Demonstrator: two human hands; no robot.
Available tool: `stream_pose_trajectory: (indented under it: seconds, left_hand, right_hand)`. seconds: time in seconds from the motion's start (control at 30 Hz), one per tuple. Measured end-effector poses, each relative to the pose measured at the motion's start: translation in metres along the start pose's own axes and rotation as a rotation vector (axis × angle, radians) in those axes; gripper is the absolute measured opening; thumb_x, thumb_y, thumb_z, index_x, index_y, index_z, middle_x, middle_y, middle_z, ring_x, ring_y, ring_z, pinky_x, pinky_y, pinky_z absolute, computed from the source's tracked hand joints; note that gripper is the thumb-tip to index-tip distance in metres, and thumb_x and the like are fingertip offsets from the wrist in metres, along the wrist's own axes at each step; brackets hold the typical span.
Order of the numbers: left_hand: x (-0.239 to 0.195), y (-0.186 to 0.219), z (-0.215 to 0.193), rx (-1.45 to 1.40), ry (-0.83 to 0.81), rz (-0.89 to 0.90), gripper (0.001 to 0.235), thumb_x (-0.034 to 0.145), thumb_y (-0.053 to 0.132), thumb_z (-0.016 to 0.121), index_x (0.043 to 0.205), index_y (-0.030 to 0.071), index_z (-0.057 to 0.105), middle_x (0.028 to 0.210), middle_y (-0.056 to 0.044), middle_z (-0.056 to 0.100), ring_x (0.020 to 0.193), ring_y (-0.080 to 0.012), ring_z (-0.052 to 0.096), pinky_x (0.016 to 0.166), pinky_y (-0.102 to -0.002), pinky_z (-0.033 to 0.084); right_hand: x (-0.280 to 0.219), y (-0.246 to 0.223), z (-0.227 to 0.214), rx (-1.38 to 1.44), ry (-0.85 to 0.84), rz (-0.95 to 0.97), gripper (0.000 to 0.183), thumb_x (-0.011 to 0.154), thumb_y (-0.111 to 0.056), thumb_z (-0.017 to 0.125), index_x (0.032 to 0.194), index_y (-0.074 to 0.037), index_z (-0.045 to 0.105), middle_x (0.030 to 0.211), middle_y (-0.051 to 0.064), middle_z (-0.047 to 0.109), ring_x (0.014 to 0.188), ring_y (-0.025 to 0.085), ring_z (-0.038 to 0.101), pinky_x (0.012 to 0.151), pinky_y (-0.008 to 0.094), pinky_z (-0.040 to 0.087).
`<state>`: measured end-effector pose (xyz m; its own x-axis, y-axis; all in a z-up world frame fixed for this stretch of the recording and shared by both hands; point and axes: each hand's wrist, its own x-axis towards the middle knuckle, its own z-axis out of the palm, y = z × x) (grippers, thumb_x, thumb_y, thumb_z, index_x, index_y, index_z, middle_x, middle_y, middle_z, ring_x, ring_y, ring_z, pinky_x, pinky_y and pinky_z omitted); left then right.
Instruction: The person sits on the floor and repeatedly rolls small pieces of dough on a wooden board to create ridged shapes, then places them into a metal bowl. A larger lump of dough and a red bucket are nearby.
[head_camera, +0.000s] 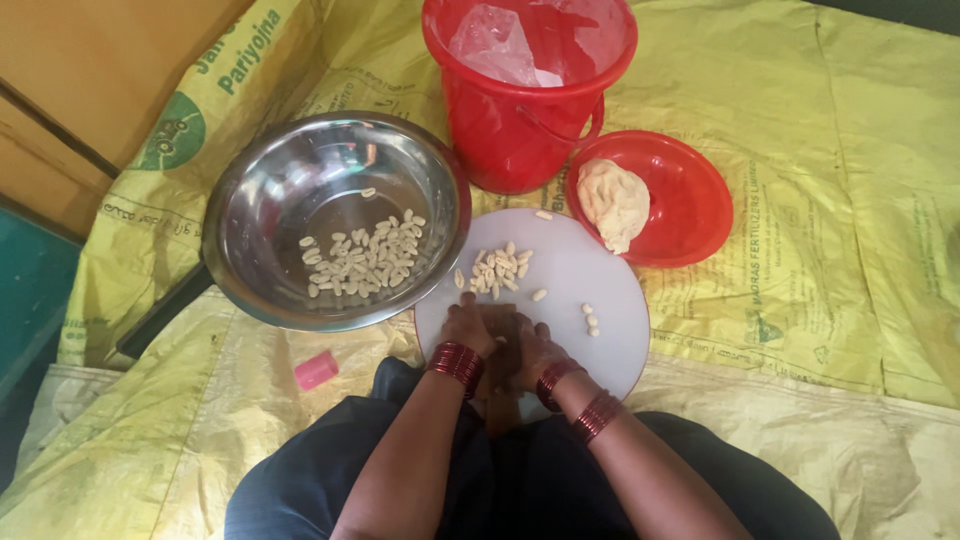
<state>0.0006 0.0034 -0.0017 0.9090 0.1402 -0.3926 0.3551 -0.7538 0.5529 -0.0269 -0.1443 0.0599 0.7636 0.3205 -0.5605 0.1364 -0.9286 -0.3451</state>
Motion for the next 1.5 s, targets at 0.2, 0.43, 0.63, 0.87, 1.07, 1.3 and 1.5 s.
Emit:
stream_pose_trajectory:
  seconds: [0.2, 0.43, 0.63, 0.87, 1.07, 1.3, 1.5]
  left_hand:
    - [0.007, -0.01, 0.005, -0.016, 0.034, 0.024, 0.084, 0.068, 0.031, 0.096, 0.129, 0.005, 0.044, 0.128, -0.025, 0.059, 0.121, -0.0418, 0.06, 0.103, -0.046, 0.052]
    - [0.033, -0.024, 0.01, -0.142, 0.154, 0.098, 0.039, 0.076, 0.021, 0.086, 0.104, 0.004, 0.065, 0.104, -0.02, 0.073, 0.102, -0.0388, 0.069, 0.09, -0.047, 0.055]
    - [0.044, -0.035, 0.014, -0.286, 0.184, 0.113, 0.025, 0.078, 0.021, 0.083, 0.086, 0.002, 0.069, 0.096, -0.019, 0.074, 0.091, -0.0359, 0.072, 0.084, -0.045, 0.056]
    - [0.042, -0.04, 0.002, -0.206, 0.127, 0.296, 0.027, 0.079, 0.028, 0.079, 0.095, 0.007, 0.073, 0.103, -0.02, 0.068, 0.095, -0.0364, 0.069, 0.087, -0.043, 0.056]
    - [0.023, -0.024, 0.002, 0.057, 0.238, 0.468, 0.031, 0.067, 0.021, 0.082, 0.096, 0.016, 0.076, 0.113, -0.018, 0.064, 0.1, -0.038, 0.066, 0.091, -0.047, 0.054]
    - [0.019, -0.018, 0.01, 0.196, 0.171, 0.508, 0.017, 0.074, 0.018, 0.079, 0.087, 0.009, 0.072, 0.104, -0.017, 0.069, 0.098, -0.0364, 0.068, 0.086, -0.046, 0.056]
    - [0.003, -0.009, 0.0, -0.001, 0.18, 0.547, 0.02, 0.08, 0.02, 0.078, 0.089, 0.005, 0.068, 0.087, -0.018, 0.072, 0.087, -0.0371, 0.069, 0.08, -0.048, 0.055]
  right_hand:
    - [-0.005, -0.011, -0.009, -0.073, -0.031, -0.063, 0.087, 0.07, -0.041, 0.085, 0.148, -0.034, 0.049, 0.166, 0.007, 0.021, 0.139, 0.043, 0.039, 0.116, 0.045, 0.044]
    - [-0.011, -0.021, -0.017, -0.101, -0.078, -0.063, 0.102, 0.068, -0.034, 0.092, 0.154, -0.037, 0.036, 0.167, 0.009, 0.014, 0.142, 0.046, 0.033, 0.116, 0.048, 0.041]
    - [-0.012, -0.021, -0.018, 0.013, -0.066, -0.029, 0.114, 0.066, -0.029, 0.091, 0.159, -0.026, 0.025, 0.164, 0.006, 0.023, 0.14, 0.043, 0.038, 0.117, 0.046, 0.043]
    - [-0.018, -0.024, -0.023, -0.009, -0.064, -0.062, 0.105, 0.068, -0.027, 0.089, 0.156, -0.025, 0.031, 0.167, 0.005, 0.019, 0.139, 0.042, 0.04, 0.115, 0.044, 0.045]
    - [-0.021, -0.029, -0.03, 0.042, -0.06, -0.045, 0.111, 0.066, -0.023, 0.091, 0.157, -0.026, 0.028, 0.164, 0.003, 0.02, 0.14, 0.042, 0.04, 0.115, 0.045, 0.045]
    - [-0.029, -0.032, -0.033, -0.064, -0.055, -0.111, 0.09, 0.071, -0.027, 0.086, 0.151, -0.024, 0.043, 0.165, 0.004, 0.022, 0.139, 0.043, 0.041, 0.116, 0.044, 0.044]
    - [-0.029, -0.029, -0.03, 0.074, -0.083, 0.061, 0.114, 0.071, -0.031, 0.088, 0.16, -0.021, 0.016, 0.156, 0.017, 0.037, 0.143, 0.039, 0.042, 0.117, 0.042, 0.044]
